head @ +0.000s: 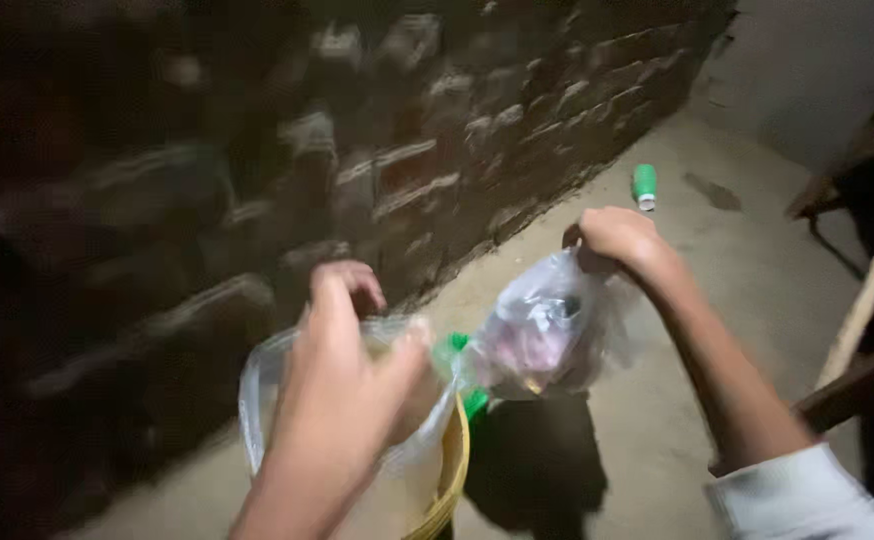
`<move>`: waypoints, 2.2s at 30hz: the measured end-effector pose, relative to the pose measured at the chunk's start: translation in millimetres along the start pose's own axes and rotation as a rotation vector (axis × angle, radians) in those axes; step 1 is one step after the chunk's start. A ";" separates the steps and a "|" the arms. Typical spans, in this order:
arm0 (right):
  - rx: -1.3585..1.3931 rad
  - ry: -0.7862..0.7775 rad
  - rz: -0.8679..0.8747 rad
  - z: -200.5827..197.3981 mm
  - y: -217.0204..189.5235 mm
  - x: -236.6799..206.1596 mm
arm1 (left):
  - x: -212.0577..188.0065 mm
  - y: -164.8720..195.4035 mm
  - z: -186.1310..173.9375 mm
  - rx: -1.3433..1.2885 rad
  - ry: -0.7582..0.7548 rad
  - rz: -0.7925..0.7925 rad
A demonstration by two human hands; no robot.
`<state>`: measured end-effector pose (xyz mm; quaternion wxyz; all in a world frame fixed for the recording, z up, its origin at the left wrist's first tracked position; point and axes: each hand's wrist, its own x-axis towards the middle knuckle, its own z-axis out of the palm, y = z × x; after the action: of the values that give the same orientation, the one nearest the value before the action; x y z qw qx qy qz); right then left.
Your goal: The person gathers and ties the full plastic trash bag inside a yellow bucket, lifts the tied bag out, and fits a fresh plastic bag into the bucket as a new liner. They then carry the tied bag through the house and place it into a green bin beside a bed.
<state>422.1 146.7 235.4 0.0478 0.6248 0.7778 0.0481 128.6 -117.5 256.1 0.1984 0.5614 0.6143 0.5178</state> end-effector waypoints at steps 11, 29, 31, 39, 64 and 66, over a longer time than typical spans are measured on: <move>0.633 0.705 0.123 -181.7 -18.9 -184.2 | 26.7 81.4 -44.1 0.225 -0.303 -0.271; 1.208 -0.645 -0.654 -199.0 -131.5 -211.8 | -48.1 207.3 -137.2 0.482 0.113 -0.934; 1.219 -0.747 -0.801 -226.0 -169.7 -226.4 | -69.9 221.2 -149.8 0.480 0.210 -1.026; 0.953 -1.016 -1.530 -338.8 -300.8 -319.2 | -219.7 271.2 -215.9 0.426 0.679 -1.437; 0.566 -1.310 -3.564 -417.7 -525.7 -974.2 | -626.7 422.0 -331.5 0.326 1.887 -2.375; 0.558 -1.431 -3.571 -440.8 -527.4 -1035.6 | -656.4 453.0 -367.0 0.415 1.877 -2.422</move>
<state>74.8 -984.4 616.0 -0.2069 0.8702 -0.2414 0.3765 236.2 -932.2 564.9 -0.0378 -0.7549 0.6445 0.1156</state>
